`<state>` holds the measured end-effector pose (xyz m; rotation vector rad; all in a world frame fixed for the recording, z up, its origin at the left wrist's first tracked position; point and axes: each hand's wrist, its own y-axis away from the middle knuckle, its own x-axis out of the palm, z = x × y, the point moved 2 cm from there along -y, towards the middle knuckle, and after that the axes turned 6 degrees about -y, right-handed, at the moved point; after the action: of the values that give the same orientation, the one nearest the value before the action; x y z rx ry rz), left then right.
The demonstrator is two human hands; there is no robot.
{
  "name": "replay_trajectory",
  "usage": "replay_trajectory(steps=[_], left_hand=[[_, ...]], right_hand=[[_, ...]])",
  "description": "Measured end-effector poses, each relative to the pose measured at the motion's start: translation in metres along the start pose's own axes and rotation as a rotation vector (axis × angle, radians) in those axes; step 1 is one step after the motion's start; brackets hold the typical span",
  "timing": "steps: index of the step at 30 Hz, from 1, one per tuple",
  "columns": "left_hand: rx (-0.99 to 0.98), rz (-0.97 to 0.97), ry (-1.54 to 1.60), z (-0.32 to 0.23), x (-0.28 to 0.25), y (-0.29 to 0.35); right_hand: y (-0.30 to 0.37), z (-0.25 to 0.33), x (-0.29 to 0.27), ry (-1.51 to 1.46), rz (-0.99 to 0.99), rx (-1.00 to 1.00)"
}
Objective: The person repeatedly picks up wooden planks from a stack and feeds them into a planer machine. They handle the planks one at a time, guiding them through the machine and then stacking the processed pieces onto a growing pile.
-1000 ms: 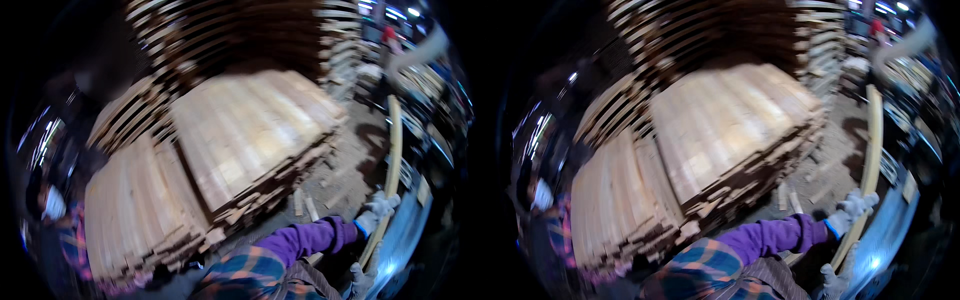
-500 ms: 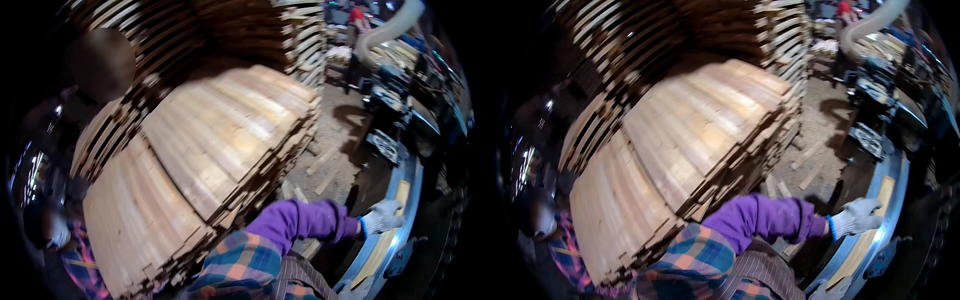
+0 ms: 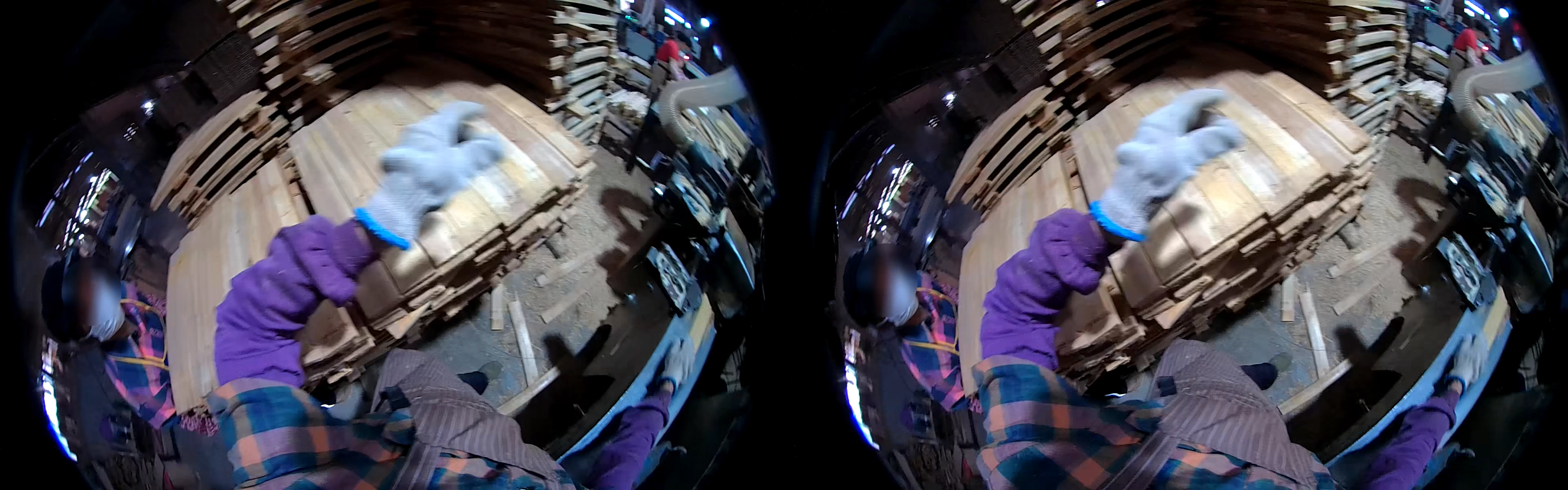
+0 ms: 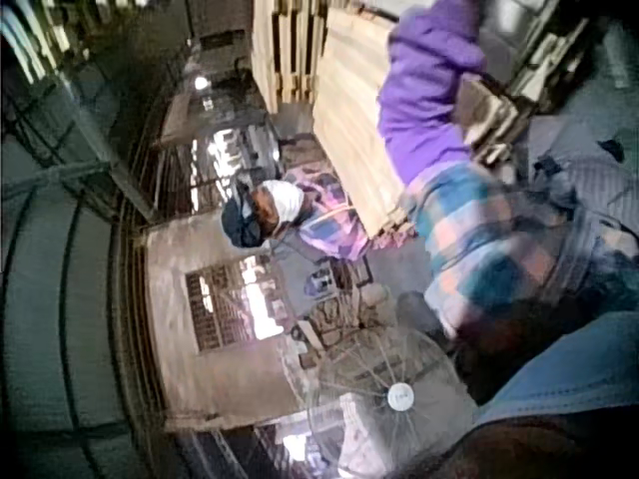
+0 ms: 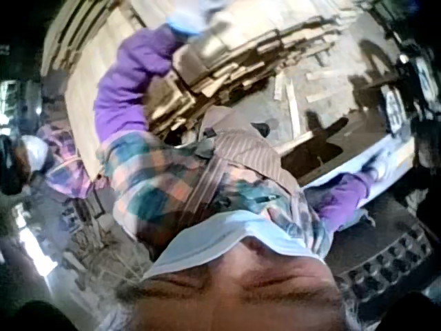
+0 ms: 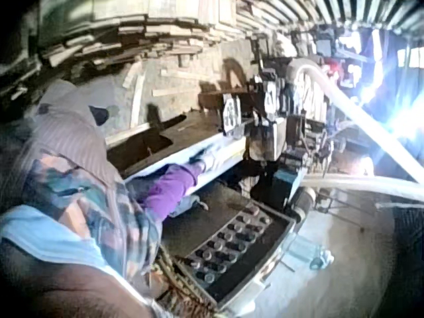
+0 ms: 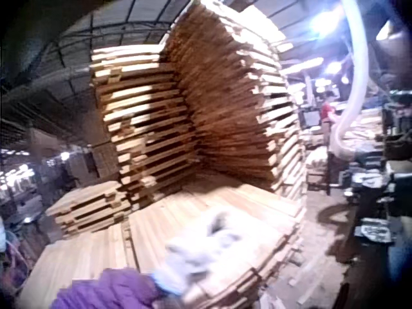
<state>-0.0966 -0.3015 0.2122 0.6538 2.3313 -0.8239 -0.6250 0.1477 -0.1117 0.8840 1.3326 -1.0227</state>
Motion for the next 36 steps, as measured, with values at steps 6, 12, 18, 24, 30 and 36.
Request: replay_trajectory(steps=[6, 12, 18, 24, 30, 36], left_hand=[[-0.464, -0.280, -0.740, 0.121, -0.067, -0.024], [-0.517, -0.298, -0.286, 0.173, -0.020, -0.016], [-0.249, -0.010, 0.087, 0.059, 0.085, -0.039], [-0.542, 0.454, 1.428, -0.035, 0.187, -0.037], [-0.282, 0.426, 1.751, -0.055, 0.283, 0.015], [-0.458, 0.996, 1.518, -0.113, 0.405, 0.197]], right_hand=[[0.080, 0.212, -0.129, -0.896, -0.061, -0.654], [0.016, 0.435, -0.209, -0.593, -0.153, -0.828], [-0.007, 0.524, -0.201, -0.549, 0.266, -0.881], [-0.029, 0.423, -0.249, -1.008, 0.290, -0.897], [0.150, 0.228, -0.181, -1.454, 0.421, -0.425], [0.340, 0.109, -0.169, -0.691, -0.248, -0.132]])
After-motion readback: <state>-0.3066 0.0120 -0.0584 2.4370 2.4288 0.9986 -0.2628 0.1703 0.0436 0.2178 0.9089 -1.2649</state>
